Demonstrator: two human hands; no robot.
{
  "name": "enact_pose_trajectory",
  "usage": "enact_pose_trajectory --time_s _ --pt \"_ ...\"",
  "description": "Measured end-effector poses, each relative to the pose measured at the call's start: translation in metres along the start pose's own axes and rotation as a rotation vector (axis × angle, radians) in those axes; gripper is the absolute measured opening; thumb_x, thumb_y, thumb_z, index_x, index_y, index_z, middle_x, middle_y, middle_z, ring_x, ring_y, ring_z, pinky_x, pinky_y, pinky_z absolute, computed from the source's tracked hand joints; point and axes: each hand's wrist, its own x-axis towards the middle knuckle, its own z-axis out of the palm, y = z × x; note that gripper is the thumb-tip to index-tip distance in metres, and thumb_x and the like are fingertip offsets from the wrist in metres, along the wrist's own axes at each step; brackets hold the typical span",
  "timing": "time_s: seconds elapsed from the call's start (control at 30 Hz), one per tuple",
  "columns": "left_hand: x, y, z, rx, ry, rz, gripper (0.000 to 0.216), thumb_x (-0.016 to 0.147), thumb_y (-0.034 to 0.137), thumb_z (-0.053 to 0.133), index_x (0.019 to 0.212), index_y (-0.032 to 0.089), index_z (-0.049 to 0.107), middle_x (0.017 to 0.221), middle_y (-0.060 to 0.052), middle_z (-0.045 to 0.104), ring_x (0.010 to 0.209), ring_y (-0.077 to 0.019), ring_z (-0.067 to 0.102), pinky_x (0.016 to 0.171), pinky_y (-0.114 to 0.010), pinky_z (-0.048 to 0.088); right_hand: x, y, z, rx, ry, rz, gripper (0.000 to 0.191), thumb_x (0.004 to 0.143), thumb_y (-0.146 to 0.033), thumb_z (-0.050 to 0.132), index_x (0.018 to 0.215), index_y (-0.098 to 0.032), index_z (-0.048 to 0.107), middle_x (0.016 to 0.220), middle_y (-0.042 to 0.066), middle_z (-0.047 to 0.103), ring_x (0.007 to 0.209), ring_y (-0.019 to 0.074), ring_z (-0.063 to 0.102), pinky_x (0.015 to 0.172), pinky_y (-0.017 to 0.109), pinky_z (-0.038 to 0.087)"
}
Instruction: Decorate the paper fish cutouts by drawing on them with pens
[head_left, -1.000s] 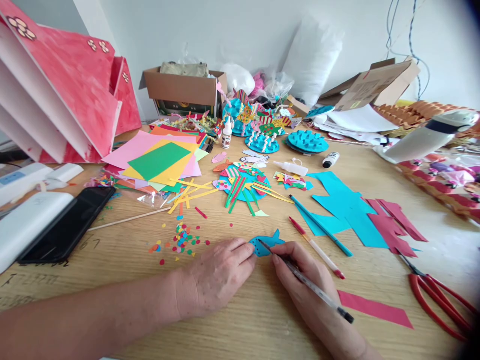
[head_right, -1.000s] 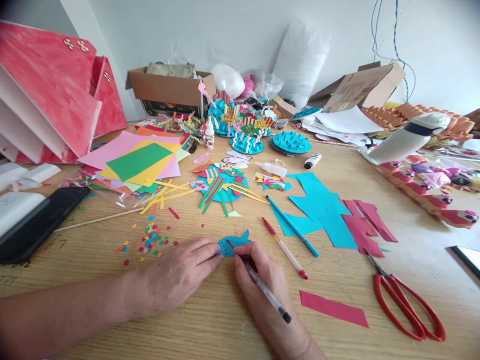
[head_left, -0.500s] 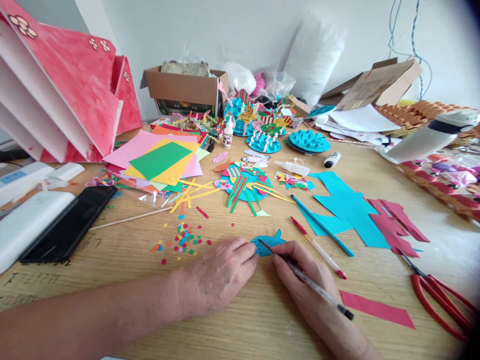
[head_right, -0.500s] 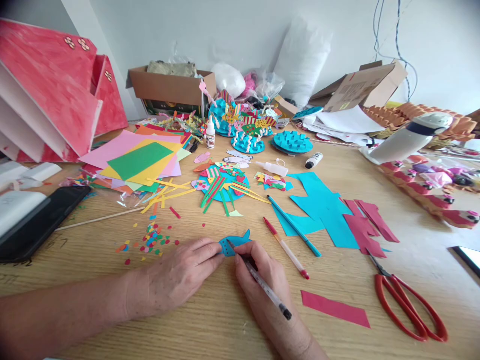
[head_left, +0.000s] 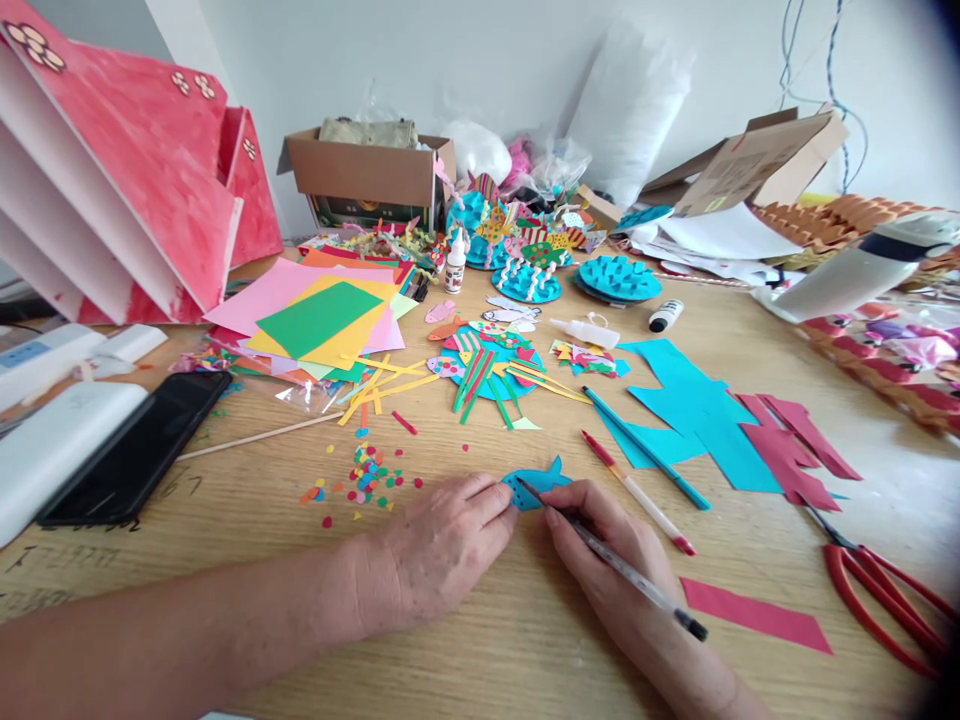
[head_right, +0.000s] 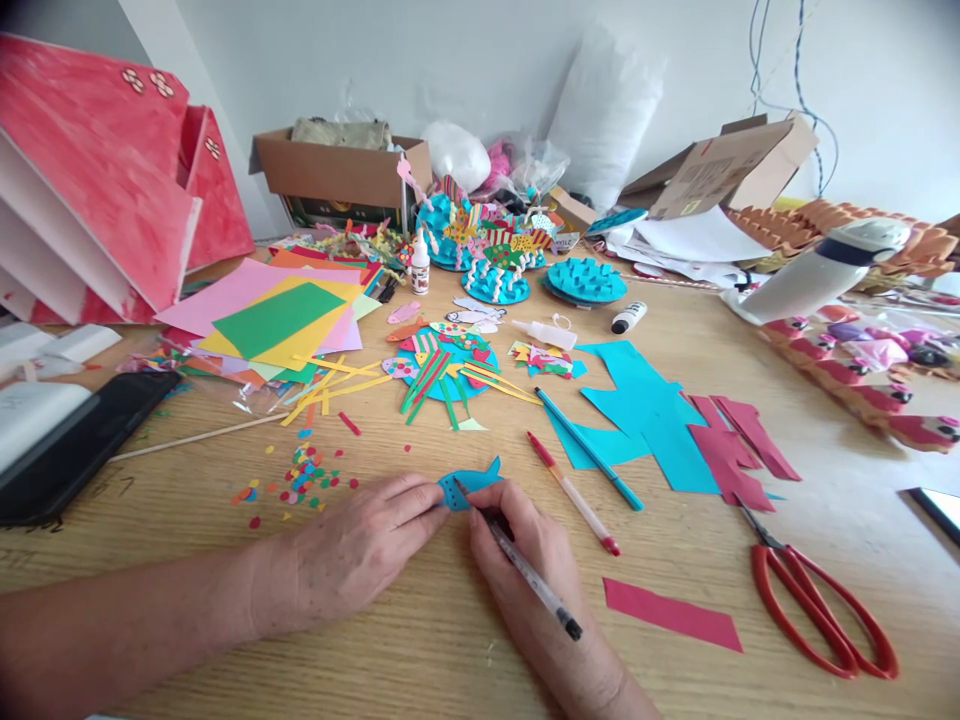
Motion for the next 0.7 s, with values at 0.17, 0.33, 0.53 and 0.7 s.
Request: enact_pose_trajectory --time_s 0.17,0.33,0.53,0.7 --pt "0.001 0.0004 -0.0022 0.0 0.001 0.01 0.022 0.088 0.009 0.041 0.105 0.01 0.056 0.103 -0.009 0.054 0.096 -0.0207 0.049 0.09 -0.034 0.045 -0.0004 0.0023 0.0 -0.006 0.004 0.003 0.014 0.078 -0.03 0.047 0.076 -0.021 0.058 0.057 -0.002 0.062 0.047 0.0135 0.054 0.045 0.024 0.041" --pt "0.0008 0.0002 -0.0017 0.001 0.007 0.01 0.022 0.088 0.009 0.041 0.105 0.01 0.056 0.103 -0.009 0.054 0.096 -0.0204 0.048 0.09 -0.034 0.044 -0.0019 0.0023 0.0012 -0.021 0.011 0.028 0.014 0.079 -0.03 0.047 0.077 -0.022 0.058 0.057 -0.003 0.061 0.047 0.0132 0.053 0.046 0.024 0.04" --pt "0.0004 0.0001 -0.0015 -0.009 0.005 0.01 0.021 0.088 0.009 0.042 0.103 0.011 0.057 0.104 -0.009 0.054 0.097 -0.0211 0.048 0.092 -0.034 0.043 -0.0021 0.0018 0.001 -0.016 -0.003 0.016 0.014 0.08 -0.03 0.048 0.079 -0.021 0.058 0.057 -0.003 0.06 0.046 0.0126 0.052 0.043 0.024 0.037" --pt "0.0005 0.0006 -0.0021 -0.006 -0.011 0.01 0.021 0.088 0.009 0.042 0.103 0.011 0.057 0.104 -0.008 0.054 0.097 -0.0213 0.048 0.091 -0.034 0.044 -0.0007 0.0037 0.001 -0.008 -0.029 0.021 0.014 0.082 -0.03 0.047 0.082 -0.021 0.058 0.062 -0.001 0.063 0.051 0.0136 0.056 0.049 0.024 0.042"
